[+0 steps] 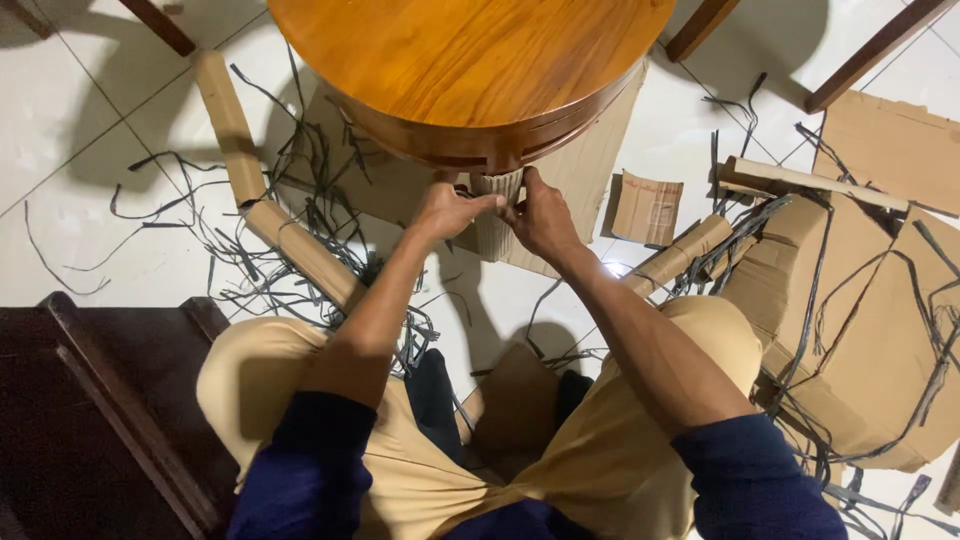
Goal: Wrapping a wooden stool leg with cardboard and securing it with plastic ties for protection
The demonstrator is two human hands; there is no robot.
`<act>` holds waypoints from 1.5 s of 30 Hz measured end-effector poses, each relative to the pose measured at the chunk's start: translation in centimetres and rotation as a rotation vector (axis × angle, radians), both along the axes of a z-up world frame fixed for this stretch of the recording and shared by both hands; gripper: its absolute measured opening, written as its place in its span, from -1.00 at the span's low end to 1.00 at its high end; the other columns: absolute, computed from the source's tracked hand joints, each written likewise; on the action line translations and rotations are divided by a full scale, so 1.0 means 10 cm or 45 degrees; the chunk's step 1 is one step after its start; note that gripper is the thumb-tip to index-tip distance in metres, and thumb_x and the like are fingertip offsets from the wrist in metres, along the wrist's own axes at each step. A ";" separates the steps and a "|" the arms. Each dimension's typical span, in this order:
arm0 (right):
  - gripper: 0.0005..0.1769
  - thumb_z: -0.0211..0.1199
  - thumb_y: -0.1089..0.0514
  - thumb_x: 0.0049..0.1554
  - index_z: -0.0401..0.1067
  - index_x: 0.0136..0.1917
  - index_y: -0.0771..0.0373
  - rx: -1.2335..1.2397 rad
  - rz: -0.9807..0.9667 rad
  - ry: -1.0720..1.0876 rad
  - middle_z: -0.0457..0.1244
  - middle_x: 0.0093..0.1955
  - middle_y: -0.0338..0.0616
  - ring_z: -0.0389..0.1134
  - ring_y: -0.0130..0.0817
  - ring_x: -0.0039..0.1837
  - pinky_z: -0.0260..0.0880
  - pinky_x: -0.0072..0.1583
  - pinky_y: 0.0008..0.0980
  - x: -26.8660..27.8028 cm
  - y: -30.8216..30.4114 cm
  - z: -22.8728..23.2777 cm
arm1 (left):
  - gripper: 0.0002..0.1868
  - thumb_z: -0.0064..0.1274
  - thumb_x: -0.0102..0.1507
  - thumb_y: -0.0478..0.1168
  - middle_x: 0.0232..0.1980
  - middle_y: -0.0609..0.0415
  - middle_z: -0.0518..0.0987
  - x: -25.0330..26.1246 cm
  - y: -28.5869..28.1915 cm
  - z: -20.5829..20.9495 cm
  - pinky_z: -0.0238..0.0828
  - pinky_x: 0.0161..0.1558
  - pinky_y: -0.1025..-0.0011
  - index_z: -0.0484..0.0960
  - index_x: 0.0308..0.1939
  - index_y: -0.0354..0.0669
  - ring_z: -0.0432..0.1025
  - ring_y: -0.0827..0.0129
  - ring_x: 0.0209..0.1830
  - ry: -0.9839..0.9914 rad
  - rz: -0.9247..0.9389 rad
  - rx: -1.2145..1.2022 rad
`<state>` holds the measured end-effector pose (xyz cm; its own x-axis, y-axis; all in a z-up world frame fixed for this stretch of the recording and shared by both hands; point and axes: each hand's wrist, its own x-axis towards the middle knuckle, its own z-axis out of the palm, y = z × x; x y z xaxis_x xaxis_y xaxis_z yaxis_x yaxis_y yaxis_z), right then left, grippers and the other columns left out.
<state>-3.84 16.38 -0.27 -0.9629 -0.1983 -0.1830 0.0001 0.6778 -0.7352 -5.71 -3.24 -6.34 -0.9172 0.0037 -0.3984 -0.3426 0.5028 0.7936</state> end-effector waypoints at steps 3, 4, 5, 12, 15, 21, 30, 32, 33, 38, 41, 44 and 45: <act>-0.55 0.34 0.14 0.12 0.22 0.17 0.31 -0.028 -0.020 0.028 0.38 0.07 0.24 0.49 0.07 0.09 0.49 0.15 0.08 0.01 0.00 0.14 | -0.34 0.39 -0.06 0.38 -0.11 -0.18 0.72 -0.05 -0.10 0.09 0.44 0.08 0.18 0.79 -0.34 -0.16 0.59 0.08 0.06 -0.123 -0.081 -0.064; -0.55 0.34 0.14 0.12 0.22 0.17 0.31 -0.028 -0.020 0.025 0.38 0.07 0.24 0.49 0.07 0.09 0.49 0.15 0.08 -0.03 0.02 0.09 | -0.34 0.39 -0.06 0.38 -0.11 -0.18 0.72 -0.08 -0.11 0.05 0.44 0.08 0.18 0.79 -0.34 -0.16 0.59 0.08 0.06 -0.126 -0.081 -0.064; -0.53 0.37 0.14 0.11 0.23 0.16 0.33 -0.004 0.001 0.073 0.36 0.07 0.23 0.49 0.07 0.09 0.50 0.13 0.09 -0.06 0.04 0.04 | -0.32 0.40 -0.06 0.39 -0.18 -0.22 0.71 -0.11 -0.13 0.01 0.44 0.06 0.17 0.77 -0.37 -0.21 0.60 0.06 -0.02 -0.133 -0.105 -0.053; -0.58 0.41 0.18 0.07 0.32 0.08 0.43 0.021 0.022 0.147 0.29 0.03 0.13 0.48 0.06 0.07 0.52 0.10 0.07 -0.06 0.06 0.09 | -0.25 0.42 0.09 0.29 -0.83 0.03 0.31 0.03 -0.12 0.07 0.10 -0.63 0.38 0.41 -0.82 -0.19 0.12 0.39 -0.84 0.189 -0.008 -0.016; -0.59 0.39 0.20 0.07 0.32 0.08 0.45 -0.021 0.035 0.160 0.27 0.03 0.15 0.48 0.07 0.07 0.51 0.09 0.09 -0.03 0.05 0.17 | -0.31 0.47 0.09 0.18 -0.57 -0.25 0.55 0.15 -0.10 -0.12 0.18 -0.58 0.32 0.68 -0.31 -0.53 0.36 0.22 -0.69 0.534 0.057 0.063; -0.63 0.33 0.20 0.14 0.34 0.11 0.48 -0.093 0.050 0.065 0.30 0.06 0.20 0.45 0.13 0.16 0.51 0.14 0.01 -0.02 0.08 0.19 | -0.61 0.36 0.21 -0.05 -0.76 0.24 0.27 0.08 -0.07 -0.09 0.06 -0.61 0.60 0.58 -0.55 -0.20 0.16 0.58 -0.75 0.475 -0.039 0.251; -0.57 0.35 0.07 0.18 0.36 0.12 0.47 -0.120 0.071 0.105 0.34 0.09 0.25 0.43 0.19 0.19 0.52 0.13 0.03 -0.10 0.09 0.16 | -0.24 0.46 0.15 0.11 -0.52 0.06 0.45 -0.05 0.02 -0.81 0.29 -0.46 0.49 0.48 0.13 -0.40 0.28 0.47 -0.63 0.552 0.044 0.124; -0.59 0.35 0.14 0.17 0.36 0.14 0.49 -0.162 0.055 0.060 0.34 0.12 0.28 0.42 0.20 0.21 0.54 0.13 0.00 -0.06 0.08 0.15 | -0.46 0.43 0.14 0.09 -0.62 0.09 0.42 0.01 0.02 -0.31 0.24 -0.51 0.44 0.51 -0.28 -0.27 0.26 0.41 -0.67 0.371 0.025 0.067; -0.59 0.35 0.21 0.15 0.35 0.16 0.52 -0.207 0.039 0.017 0.33 0.16 0.30 0.40 0.20 0.24 0.55 0.12 -0.04 -0.05 0.08 0.15 | -0.50 0.40 0.12 0.07 -0.72 0.12 0.39 0.04 0.02 -0.06 0.18 -0.55 0.39 0.54 -0.69 -0.15 0.24 0.35 -0.72 0.192 0.003 0.008; -0.63 0.31 0.27 0.17 0.35 0.17 0.53 -0.172 0.047 -0.001 0.34 0.17 0.29 0.41 0.17 0.22 0.56 0.12 -0.06 -0.01 0.10 0.31 | -0.12 0.25 -0.03 0.54 -0.20 -0.22 0.68 -0.05 -0.10 0.28 0.46 -0.06 0.20 0.74 -0.31 -0.32 0.59 0.06 -0.10 -0.197 -0.141 -0.212; -0.64 0.32 0.25 0.16 0.37 0.15 0.52 -0.176 0.035 0.005 0.35 0.16 0.28 0.45 0.12 0.17 0.58 0.09 -0.07 -0.03 0.07 0.39 | -0.35 0.33 0.02 0.40 -0.48 -0.03 0.56 -0.03 -0.12 0.04 0.39 -0.25 0.32 0.64 -0.53 -0.16 0.47 0.26 -0.40 -0.061 -0.083 -0.047; -0.62 0.35 0.20 0.18 0.39 0.16 0.49 -0.256 0.044 -0.019 0.35 0.17 0.27 0.44 0.12 0.17 0.58 0.11 -0.05 -0.09 0.13 0.28 | -0.45 0.47 0.07 0.16 -0.56 0.01 0.55 -0.02 -0.08 -0.41 0.41 -0.43 0.45 0.58 -0.33 -0.23 0.44 0.39 -0.57 0.143 0.012 0.169; -0.60 0.36 0.17 0.19 0.39 0.18 0.49 -0.312 0.056 -0.035 0.35 0.18 0.26 0.42 0.15 0.20 0.57 0.14 -0.03 -0.12 0.18 0.20 | -0.30 0.55 0.04 0.06 -0.48 -0.08 0.65 -0.02 -0.05 -0.57 0.49 -0.44 0.47 0.63 0.03 -0.36 0.54 0.40 -0.56 0.241 0.075 0.264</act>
